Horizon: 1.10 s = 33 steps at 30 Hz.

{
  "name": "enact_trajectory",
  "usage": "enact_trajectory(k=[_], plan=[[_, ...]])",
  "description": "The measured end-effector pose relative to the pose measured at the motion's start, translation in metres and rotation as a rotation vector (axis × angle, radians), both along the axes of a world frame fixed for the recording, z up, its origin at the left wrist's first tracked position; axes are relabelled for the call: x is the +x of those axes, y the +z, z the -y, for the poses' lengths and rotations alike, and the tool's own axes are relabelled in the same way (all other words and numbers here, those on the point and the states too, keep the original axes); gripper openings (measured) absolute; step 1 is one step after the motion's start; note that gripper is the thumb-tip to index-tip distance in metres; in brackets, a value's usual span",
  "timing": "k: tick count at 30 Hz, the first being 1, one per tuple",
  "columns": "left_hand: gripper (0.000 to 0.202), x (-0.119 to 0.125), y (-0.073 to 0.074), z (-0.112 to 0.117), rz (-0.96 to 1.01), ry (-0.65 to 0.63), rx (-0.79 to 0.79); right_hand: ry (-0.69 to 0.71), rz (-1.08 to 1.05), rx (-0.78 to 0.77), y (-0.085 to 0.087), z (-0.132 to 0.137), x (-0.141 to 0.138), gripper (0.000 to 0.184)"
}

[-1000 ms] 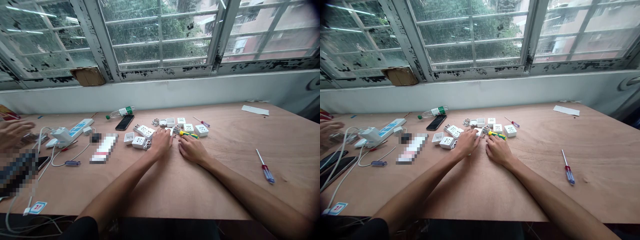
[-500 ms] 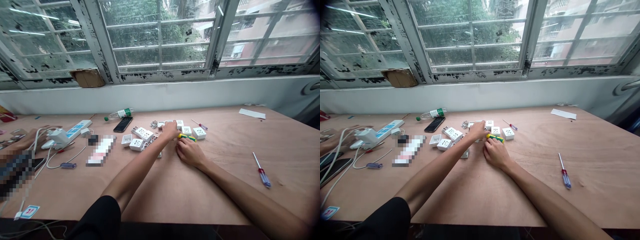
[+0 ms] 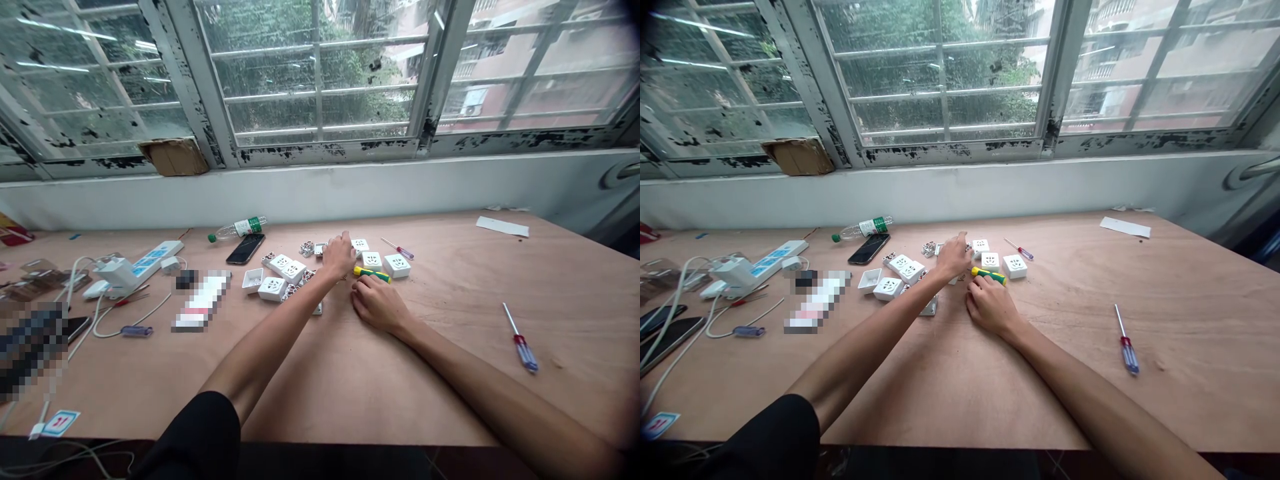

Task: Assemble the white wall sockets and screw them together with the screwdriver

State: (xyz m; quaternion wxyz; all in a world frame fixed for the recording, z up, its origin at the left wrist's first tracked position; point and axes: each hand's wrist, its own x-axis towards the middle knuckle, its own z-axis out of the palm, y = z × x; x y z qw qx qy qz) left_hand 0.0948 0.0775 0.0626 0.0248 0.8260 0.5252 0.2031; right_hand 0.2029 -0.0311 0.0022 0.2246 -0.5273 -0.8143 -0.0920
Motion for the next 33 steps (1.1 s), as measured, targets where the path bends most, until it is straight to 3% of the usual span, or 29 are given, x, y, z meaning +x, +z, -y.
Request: enact_trajectory(k=[4,7,13,20,29,33], plan=[[0.05,-0.015,0.009,0.006,0.106,-0.102,0.082,-0.004,0.001,-0.019,0.0,0.001,0.001,0.023],[0.05,-0.035,0.012,0.025,0.108,-0.251,0.135,-0.008,-0.006,-0.038,0.0,0.0,0.002,0.023],[0.043,-0.073,-0.012,0.067,-0.038,-0.434,0.203,-0.018,-0.031,-0.029,-0.005,-0.002,0.005,0.022],[0.046,-0.086,-0.042,0.075,0.001,-0.455,0.128,0.001,-0.076,0.01,-0.008,-0.006,0.008,0.024],[0.039,-0.081,-0.053,0.067,-0.014,-0.367,0.192,-0.013,-0.065,0.008,-0.01,-0.009,0.007,0.024],[0.046,-0.084,-0.059,0.069,-0.015,-0.331,0.256,0.001,-0.085,0.031,-0.012,-0.01,0.008,0.025]])
